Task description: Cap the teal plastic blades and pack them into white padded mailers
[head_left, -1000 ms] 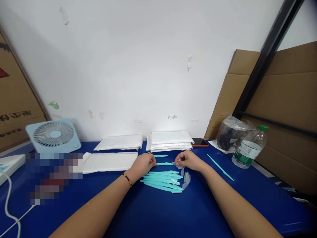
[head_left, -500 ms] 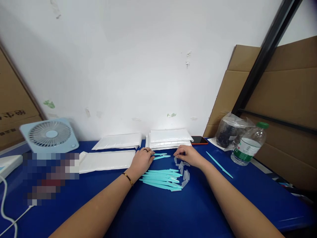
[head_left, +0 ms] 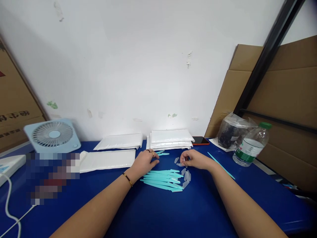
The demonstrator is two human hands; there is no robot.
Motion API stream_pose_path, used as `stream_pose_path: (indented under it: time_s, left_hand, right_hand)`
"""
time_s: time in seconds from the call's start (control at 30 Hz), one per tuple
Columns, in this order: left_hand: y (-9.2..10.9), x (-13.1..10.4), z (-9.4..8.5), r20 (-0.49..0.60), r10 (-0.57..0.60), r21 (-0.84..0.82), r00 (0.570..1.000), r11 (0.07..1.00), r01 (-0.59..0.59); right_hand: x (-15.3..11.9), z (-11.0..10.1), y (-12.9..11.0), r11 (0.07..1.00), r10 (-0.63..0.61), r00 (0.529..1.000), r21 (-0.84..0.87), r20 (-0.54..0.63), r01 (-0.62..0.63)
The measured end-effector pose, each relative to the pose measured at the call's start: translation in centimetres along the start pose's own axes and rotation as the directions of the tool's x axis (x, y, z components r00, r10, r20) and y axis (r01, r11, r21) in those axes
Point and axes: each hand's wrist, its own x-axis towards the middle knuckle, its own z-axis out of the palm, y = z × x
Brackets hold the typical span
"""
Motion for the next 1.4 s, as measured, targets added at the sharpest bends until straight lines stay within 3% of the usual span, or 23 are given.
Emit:
stream_pose_path:
  time_s: [0.13, 0.27, 0.43, 0.57, 0.67, 0.83, 0.97, 1.4]
  left_hand:
    - [1.1, -0.1, 0.0, 0.227, 0.017, -0.173, 0.974, 0.985, 0.023]
    - [1.4, 0.1, 0.2, 0.309, -0.081, -0.14, 0.948, 0.982, 0.13]
    - [1.8, -0.1, 0.1, 0.264, -0.132, -0.107, 0.956, 0.98, 0.165]
    - [1.9, -0.1, 0.1, 0.287, -0.083, -0.12, 0.954, 0.985, 0.122]
    - [1.5, 0.1, 0.3, 0.317, -0.115, -0.135, 0.941, 0.977, 0.165]
    - [0.4, 0.2, 0.8, 0.223, -0.166, -0.187, 0.96, 0.96, 0.21]
    - [0.0, 0.2, 0.8, 0.198, -0.173, -0.205, 0.965, 0.955, 0.213]
    - [-0.2, 0.1, 0.7, 0.248, -0.154, -0.23, 0.956, 0.949, 0.213]
  right_hand:
    - [-0.2, -0.2, -0.4, 0.983, 0.045, 0.999, 0.179, 0.007, -0.045]
    - [-0.2, 0.2, -0.7, 0.938, 0.049, 0.995, 0.338, 0.089, -0.077]
    - [0.0, 0.8, -0.4, 0.939, 0.079, 0.984, 0.32, 0.161, -0.127]
    - [0.2, 0.9, 0.3, 0.978, 0.125, 0.988, 0.154, 0.095, -0.139]
    - [0.3, 0.9, 0.6, 0.987, 0.139, 0.989, 0.075, 0.056, -0.143]
    - [0.5, 1.2, 0.6, 0.993, 0.117, 0.993, 0.019, 0.007, -0.118]
    - [0.8, 1.6, 0.8, 0.991, 0.128, 0.991, 0.035, -0.041, -0.127]
    - [0.7, 1.4, 0.7, 0.973, 0.118, 0.993, 0.198, 0.023, -0.12]
